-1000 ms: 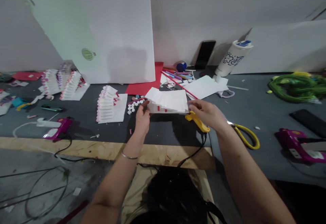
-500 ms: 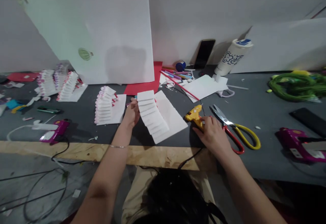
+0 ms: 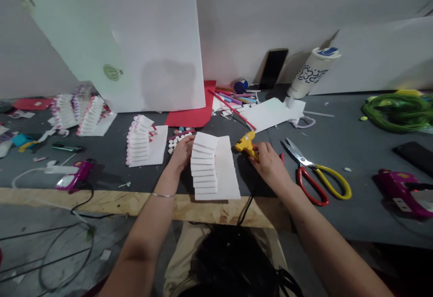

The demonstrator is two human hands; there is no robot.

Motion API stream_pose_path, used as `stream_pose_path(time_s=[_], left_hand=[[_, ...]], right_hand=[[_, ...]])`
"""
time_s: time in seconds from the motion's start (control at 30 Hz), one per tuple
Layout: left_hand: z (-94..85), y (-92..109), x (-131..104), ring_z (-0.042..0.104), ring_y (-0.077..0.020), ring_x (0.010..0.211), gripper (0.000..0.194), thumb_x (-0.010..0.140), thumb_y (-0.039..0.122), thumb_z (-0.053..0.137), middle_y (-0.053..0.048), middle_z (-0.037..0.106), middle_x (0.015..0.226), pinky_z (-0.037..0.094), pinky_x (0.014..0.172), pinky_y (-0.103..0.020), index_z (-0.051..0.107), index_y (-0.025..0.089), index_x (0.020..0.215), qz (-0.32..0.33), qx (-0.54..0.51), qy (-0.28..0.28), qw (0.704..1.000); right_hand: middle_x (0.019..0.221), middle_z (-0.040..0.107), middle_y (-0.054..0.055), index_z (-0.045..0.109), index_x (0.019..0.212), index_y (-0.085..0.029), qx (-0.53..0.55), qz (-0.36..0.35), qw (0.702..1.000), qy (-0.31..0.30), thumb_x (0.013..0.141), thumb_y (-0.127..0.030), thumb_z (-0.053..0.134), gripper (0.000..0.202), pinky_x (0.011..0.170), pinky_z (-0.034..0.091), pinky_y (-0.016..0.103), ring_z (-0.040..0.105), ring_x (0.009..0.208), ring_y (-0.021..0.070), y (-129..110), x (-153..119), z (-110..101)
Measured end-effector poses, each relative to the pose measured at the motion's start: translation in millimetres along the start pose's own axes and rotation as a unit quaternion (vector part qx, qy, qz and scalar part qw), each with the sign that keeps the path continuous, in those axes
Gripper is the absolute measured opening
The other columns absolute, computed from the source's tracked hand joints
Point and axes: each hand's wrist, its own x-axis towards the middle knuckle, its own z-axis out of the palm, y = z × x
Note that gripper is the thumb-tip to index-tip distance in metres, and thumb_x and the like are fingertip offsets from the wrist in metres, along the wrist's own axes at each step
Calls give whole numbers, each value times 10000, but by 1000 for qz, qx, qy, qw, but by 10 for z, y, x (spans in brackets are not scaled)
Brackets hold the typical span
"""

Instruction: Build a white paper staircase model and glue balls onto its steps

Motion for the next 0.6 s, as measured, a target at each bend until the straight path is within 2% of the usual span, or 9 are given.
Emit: stream_pose_path(time_s=[0.1,0.3,0.47,0.6], left_hand=[[1,-50,37,699,-212,729,393,614,361,806,-49,746,778,549,646,-309,692,158,931,-16,17,-5,1000],[-2,-116,102,654,-149,663,373,590,340,808,-10,719,707,477,577,-226,690,153,891,5,27,22,999],[21,-39,38,689,-207,682,458,559,356,826,-41,732,744,531,598,-291,671,138,930,-18,-16,-3,1000],[33,7,13,706,-225,689,502,570,341,825,-51,740,772,561,603,-317,662,148,1004,-52,-53,-18,997]], right_hand=[[964,573,129,487,997,-209,-11,9,1000,12,860,-196,484,138,718,509,397,592,841,290,37,40,38],[1003,605,133,502,1033,-211,10,25,998,65,850,-271,527,193,775,521,413,610,910,297,203,54,76],[979,633,138,513,1050,-199,30,30,996,75,829,-333,559,263,735,520,422,625,901,312,252,83,103],[950,653,109,509,1050,-214,56,22,996,69,833,-318,548,243,718,527,385,648,853,272,269,94,117]])
